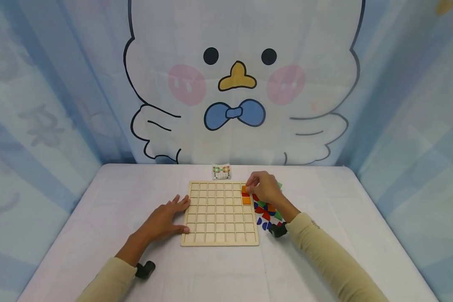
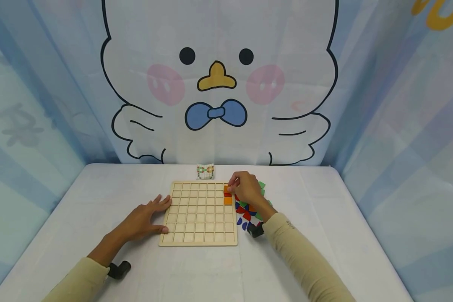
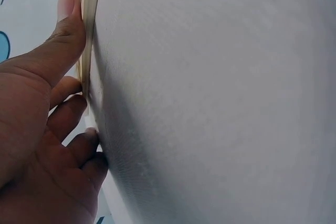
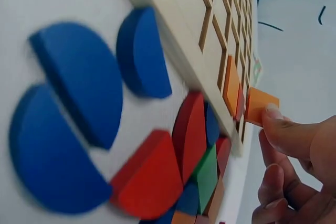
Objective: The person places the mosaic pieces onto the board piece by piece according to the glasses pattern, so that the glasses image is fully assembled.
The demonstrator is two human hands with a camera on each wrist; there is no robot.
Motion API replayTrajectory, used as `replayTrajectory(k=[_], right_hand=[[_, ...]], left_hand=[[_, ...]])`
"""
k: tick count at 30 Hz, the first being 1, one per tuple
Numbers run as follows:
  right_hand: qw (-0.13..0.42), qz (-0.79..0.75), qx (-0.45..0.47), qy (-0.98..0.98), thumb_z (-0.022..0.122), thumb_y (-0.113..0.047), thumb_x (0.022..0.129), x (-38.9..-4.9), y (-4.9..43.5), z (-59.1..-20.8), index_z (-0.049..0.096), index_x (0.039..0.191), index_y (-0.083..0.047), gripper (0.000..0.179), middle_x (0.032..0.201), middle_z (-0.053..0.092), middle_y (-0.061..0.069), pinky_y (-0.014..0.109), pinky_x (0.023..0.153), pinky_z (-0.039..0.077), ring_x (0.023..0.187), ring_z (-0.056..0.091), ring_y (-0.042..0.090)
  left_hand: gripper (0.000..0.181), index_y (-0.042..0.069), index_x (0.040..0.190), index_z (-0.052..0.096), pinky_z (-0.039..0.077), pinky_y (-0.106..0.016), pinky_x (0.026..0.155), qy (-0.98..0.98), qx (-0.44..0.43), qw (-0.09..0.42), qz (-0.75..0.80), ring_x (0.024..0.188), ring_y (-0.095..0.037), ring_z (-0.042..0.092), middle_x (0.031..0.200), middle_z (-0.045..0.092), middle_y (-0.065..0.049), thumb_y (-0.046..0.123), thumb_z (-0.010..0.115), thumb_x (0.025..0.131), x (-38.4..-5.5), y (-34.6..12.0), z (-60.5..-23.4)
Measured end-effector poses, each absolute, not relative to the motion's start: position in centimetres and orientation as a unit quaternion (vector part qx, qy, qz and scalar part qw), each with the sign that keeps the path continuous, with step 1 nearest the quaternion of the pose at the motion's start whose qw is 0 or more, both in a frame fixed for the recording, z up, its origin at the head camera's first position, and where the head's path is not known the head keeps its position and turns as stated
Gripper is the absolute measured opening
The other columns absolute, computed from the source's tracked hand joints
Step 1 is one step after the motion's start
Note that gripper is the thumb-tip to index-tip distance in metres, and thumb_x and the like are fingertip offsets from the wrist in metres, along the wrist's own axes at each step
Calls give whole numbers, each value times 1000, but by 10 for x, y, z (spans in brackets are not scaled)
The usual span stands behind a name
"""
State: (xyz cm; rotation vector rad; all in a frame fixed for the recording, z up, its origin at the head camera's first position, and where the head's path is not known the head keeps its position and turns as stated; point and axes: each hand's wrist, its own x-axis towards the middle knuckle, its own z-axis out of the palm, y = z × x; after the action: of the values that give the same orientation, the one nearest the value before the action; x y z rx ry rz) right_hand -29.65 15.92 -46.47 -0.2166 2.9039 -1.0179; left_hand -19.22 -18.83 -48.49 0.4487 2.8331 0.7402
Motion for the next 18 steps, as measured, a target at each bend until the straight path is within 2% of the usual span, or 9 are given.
replayTrajectory(k=[18], right_hand=[[47, -290, -89, 952, 85, -26, 93, -301, 133, -472, 74, 87, -22, 13, 85, 69, -2, 30, 65, 48, 76, 61, 18]], left_hand=[[99, 11, 164, 40, 27, -71, 127, 951, 159, 89, 252, 162, -43, 26, 173, 33, -9, 42, 88, 84, -193, -190, -487]])
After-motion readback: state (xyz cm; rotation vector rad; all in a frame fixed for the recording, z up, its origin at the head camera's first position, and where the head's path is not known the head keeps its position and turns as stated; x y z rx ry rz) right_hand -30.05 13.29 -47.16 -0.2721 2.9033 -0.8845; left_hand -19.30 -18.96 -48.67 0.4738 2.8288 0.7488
